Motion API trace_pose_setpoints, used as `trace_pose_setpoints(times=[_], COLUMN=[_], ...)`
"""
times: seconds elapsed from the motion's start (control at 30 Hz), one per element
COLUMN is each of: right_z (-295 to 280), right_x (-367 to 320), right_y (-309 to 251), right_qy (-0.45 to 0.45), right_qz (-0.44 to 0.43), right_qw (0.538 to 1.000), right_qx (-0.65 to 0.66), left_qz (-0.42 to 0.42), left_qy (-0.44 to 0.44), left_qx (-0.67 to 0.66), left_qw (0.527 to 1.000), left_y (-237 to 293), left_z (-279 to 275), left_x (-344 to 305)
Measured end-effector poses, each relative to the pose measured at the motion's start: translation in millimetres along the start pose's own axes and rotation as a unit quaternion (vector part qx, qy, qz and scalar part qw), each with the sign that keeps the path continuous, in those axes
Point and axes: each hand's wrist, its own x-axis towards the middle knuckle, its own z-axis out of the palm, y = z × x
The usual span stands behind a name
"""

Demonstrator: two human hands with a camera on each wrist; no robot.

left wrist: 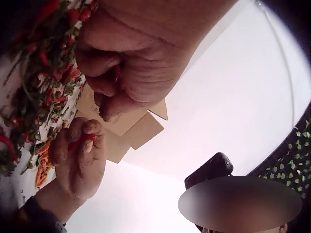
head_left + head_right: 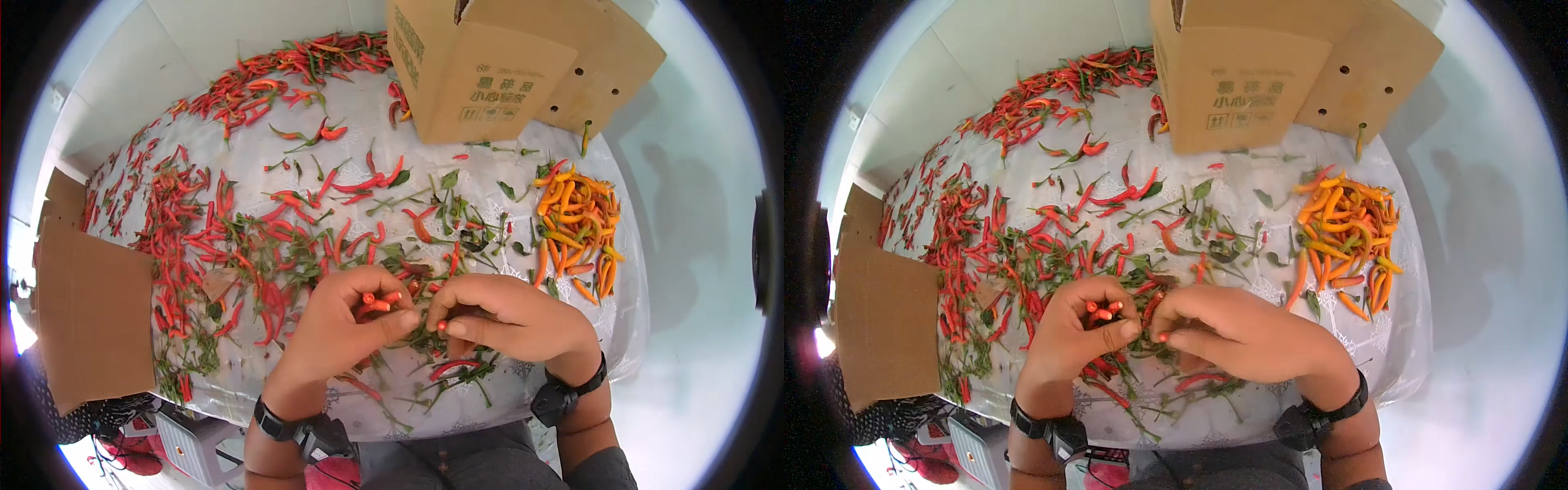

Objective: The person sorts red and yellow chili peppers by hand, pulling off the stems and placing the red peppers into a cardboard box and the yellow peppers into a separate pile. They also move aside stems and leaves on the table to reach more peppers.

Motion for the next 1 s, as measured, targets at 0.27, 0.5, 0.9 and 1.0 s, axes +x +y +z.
trace_pose_setpoints(times=[0.27,0.5,0.9,1.0], right_z=[9,10,26,14], right_x=[-19,-16,35,25], right_y=[4,15,29,27], right_qy=[0.036,0.203,0.177,0.177], right_qz=[-0.065,-0.063,-0.077,-0.080], right_qw=[0.981,0.934,0.860,0.890], right_qx=[-0.181,-0.287,-0.472,-0.412], left_qz=[-0.019,-0.040,-0.112,-0.092], left_qy=[0.030,0.129,0.158,0.130], left_qx=[-0.125,-0.224,-0.297,-0.257], left_qw=[0.991,0.965,0.935,0.953], left_y=[10,12,9,6], left_z=[4,0,-6,-5], left_x=[-5,-5,3,2])
